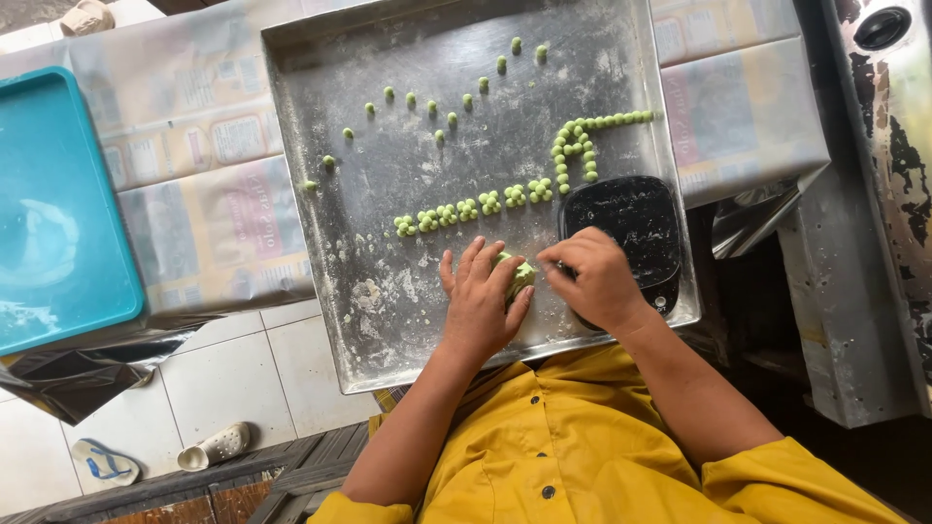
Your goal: Rolling small pieces of green dough into uniform balls and arranging them on a tray.
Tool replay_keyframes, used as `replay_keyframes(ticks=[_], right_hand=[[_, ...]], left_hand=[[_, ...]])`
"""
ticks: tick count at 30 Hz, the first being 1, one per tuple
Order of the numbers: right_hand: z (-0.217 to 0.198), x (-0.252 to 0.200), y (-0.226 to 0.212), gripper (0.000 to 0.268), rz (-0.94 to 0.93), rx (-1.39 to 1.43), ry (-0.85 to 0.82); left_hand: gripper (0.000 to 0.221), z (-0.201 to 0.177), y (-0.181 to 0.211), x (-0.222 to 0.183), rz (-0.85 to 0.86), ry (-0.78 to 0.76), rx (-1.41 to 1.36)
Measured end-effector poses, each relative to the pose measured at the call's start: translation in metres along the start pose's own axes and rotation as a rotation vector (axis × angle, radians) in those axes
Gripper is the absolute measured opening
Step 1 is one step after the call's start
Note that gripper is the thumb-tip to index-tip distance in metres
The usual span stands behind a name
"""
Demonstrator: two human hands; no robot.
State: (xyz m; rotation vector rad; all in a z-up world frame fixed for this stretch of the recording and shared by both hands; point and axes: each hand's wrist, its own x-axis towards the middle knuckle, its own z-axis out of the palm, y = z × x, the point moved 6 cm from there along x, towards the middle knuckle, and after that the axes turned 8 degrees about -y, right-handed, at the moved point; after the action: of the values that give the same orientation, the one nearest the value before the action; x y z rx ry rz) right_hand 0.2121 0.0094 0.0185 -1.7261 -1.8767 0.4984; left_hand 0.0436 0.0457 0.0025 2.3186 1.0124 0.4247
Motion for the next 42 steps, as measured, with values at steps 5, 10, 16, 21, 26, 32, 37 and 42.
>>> replay_keyframes(ticks=[5, 10, 16, 21, 26, 32, 37, 42], right_hand=[[-0.037, 0.007, -0.012, 0.031, 0.192, 0.321, 0.067], [-0.028, 0.008, -0.042, 0.008, 0.182, 0.76, 0.05], [-0.028, 0.01, -0.073, 0.013, 0.123, 0.934, 0.081], [-0.049, 0.019, -0.077, 0.01, -0.04, 0.631, 0.202], [-0.066, 0.025, -0.104, 0.008, -0.28, 0.295, 0.26], [-0.059, 0.027, -0.095, 0.008, -0.25, 0.349, 0.237], [-0.05, 0.018, -0.09, 0.013, -0.269, 0.367, 0.21], [-0.044, 0.018, -0.086, 0.006, -0.202, 0.438, 0.186]], left_hand=[[0.036, -0.02, 0.006, -0.002, 0.01, 0.141, -0.149], [0.032, -0.05, 0.026, 0.001, 0.147, 0.362, -0.476], [0.015, -0.072, 0.03, -0.006, 0.095, 0.523, -0.709], [0.014, -0.069, 0.036, -0.009, -0.055, 0.384, -0.982], [0.013, -0.047, 0.026, -0.005, -0.39, 0.214, -1.415], [0.02, -0.051, 0.025, -0.005, -0.371, 0.251, -1.375], [0.018, -0.044, 0.011, -0.01, -0.375, 0.222, -1.368], [0.019, -0.051, 0.021, -0.009, -0.378, 0.185, -1.351]])
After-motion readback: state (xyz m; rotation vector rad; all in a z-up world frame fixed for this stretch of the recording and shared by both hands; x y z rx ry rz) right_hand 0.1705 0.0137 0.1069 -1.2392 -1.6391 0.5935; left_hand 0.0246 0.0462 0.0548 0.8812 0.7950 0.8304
